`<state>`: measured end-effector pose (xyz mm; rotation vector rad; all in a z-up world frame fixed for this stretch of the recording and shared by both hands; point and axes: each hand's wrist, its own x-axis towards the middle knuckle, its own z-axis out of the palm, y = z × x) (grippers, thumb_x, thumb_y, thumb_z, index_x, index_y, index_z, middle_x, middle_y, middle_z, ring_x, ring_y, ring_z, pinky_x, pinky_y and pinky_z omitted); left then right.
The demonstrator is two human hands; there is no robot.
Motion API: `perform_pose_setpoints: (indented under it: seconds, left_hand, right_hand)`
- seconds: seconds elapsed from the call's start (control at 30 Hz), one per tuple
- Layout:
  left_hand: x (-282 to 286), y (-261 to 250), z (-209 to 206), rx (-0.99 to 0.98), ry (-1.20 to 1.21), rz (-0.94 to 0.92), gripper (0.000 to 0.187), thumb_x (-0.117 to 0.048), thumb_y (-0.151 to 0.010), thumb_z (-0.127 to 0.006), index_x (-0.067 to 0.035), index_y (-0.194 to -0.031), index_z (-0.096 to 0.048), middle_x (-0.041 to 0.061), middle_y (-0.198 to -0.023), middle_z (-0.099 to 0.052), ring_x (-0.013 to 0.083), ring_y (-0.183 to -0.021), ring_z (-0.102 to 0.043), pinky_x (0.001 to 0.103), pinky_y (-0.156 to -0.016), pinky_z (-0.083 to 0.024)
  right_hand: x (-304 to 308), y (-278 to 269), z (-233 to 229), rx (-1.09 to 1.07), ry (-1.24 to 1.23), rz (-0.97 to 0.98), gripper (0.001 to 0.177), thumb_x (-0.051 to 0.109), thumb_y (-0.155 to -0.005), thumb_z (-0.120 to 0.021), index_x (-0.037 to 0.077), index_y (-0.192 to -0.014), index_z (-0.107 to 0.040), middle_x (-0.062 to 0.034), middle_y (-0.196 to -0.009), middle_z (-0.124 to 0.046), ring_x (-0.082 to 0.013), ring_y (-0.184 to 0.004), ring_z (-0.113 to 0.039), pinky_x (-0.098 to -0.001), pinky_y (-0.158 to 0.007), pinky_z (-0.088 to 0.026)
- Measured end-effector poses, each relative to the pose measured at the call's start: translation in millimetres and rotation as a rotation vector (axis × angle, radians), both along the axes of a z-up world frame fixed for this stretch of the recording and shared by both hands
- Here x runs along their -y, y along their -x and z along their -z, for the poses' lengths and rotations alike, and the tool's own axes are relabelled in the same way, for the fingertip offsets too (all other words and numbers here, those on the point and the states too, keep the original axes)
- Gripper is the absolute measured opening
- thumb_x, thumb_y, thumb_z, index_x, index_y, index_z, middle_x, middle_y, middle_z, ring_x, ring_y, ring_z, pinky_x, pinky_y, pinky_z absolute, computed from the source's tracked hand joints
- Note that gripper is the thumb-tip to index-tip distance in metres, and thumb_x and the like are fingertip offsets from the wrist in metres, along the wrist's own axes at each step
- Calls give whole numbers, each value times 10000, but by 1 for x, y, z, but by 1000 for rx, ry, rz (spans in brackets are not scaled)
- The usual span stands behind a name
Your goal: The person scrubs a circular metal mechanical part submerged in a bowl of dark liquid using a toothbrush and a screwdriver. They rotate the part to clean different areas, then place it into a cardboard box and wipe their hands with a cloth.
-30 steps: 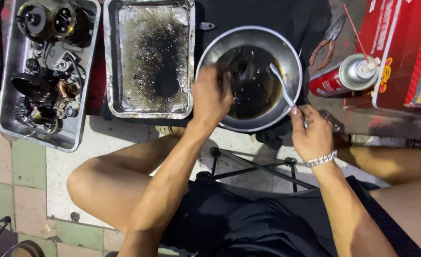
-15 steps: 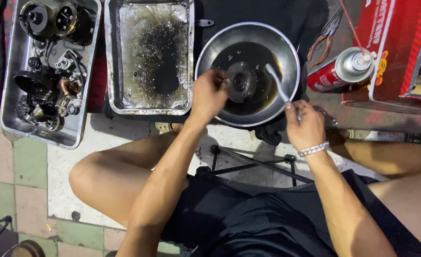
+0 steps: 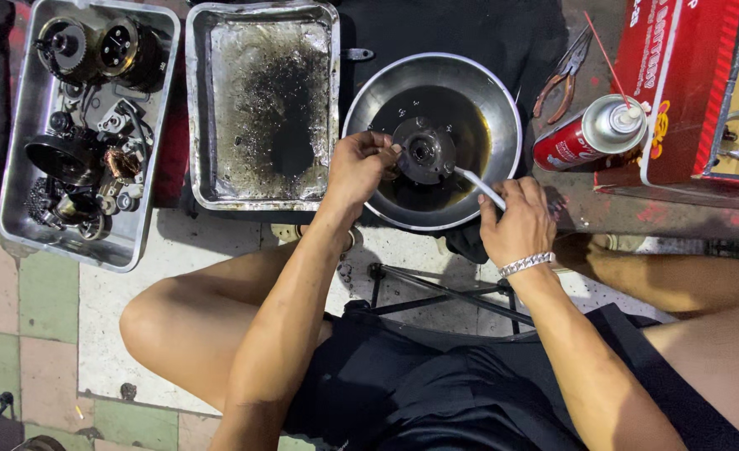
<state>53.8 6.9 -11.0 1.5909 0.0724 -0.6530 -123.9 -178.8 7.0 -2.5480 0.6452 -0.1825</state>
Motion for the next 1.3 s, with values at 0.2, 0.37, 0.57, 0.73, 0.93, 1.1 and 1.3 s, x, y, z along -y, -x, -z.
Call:
perform_pose_setpoints:
  seconds: [0.2,0.37,0.57,0.73,0.93,1.1,1.3]
  left_hand:
    - [-1,2,-20,207,-76,170,140,-60,-861,-798,31,-922,-711,64,-843,-724,101,-755,-669,234,-684,-536]
    - [7,10,-51,218,-145,306,185,-143,-870,-797,-9,-983,-735,61,-841,-757,97,-753,-691,245,-686,-555]
    - [-5,12,-66,142,88,356,248,-163,-865,-807,-39,-1078,-773,63,-941,-801,116,-852,-745,274,-780,-607]
    - [-4,10,-54,242,0,298,192,-130,-864,-802,-60,-1041,-778,55,-952,-806,108,-867,-758,266,-796,-624]
    - [-3,6,-55,374,-156,235,161,-153,-895,-783,-57,-1023,-795,65,-925,-813,115,-829,-754,277,-775,-605]
    - [19,26,-67,440,-61,366,249,-216,-867,-818,-70,-1067,-791,54,-1021,-793,146,-879,-750,298,-801,-593]
    - [23,31,-74,496,2,355,259,-254,-864,-815,-76,-1052,-798,60,-1003,-796,159,-916,-778,294,-818,-602]
  right_hand:
    - [-5,-31,-25,287,-159,-363,1057,368,-683,-919,53,-1543,-390,-238,-1506,-434,-426,-1382,-421,-554,-1111,-401]
    - [4,-66,-39,54,-715,-480,1143,200,-644,-921,142,-1591,-283,-137,-1578,-359,-294,-1442,-426,-447,-1054,-477]
    - [16,-63,-17,116,-1321,-405,1066,32,-705,-875,145,-1598,-303,-63,-1553,-418,-215,-1399,-496,-409,-1112,-489]
    - [31,-59,3,195,-1176,-423,1009,-45,-750,-845,71,-1625,-356,-94,-1533,-517,-228,-1426,-507,-392,-1217,-421]
    - [62,-56,-6,240,-1263,-318,1017,-52,-749,-826,40,-1625,-317,-85,-1549,-470,-194,-1396,-511,-389,-1203,-448]
    - [53,-55,-7,236,-1194,-445,1027,-76,-757,-816,23,-1636,-293,-118,-1656,-380,-188,-1456,-445,-369,-1230,-389]
    - [49,-51,-16,185,-1253,-440,1055,-37,-734,-838,27,-1635,-292,-120,-1629,-419,-198,-1449,-474,-371,-1223,-411]
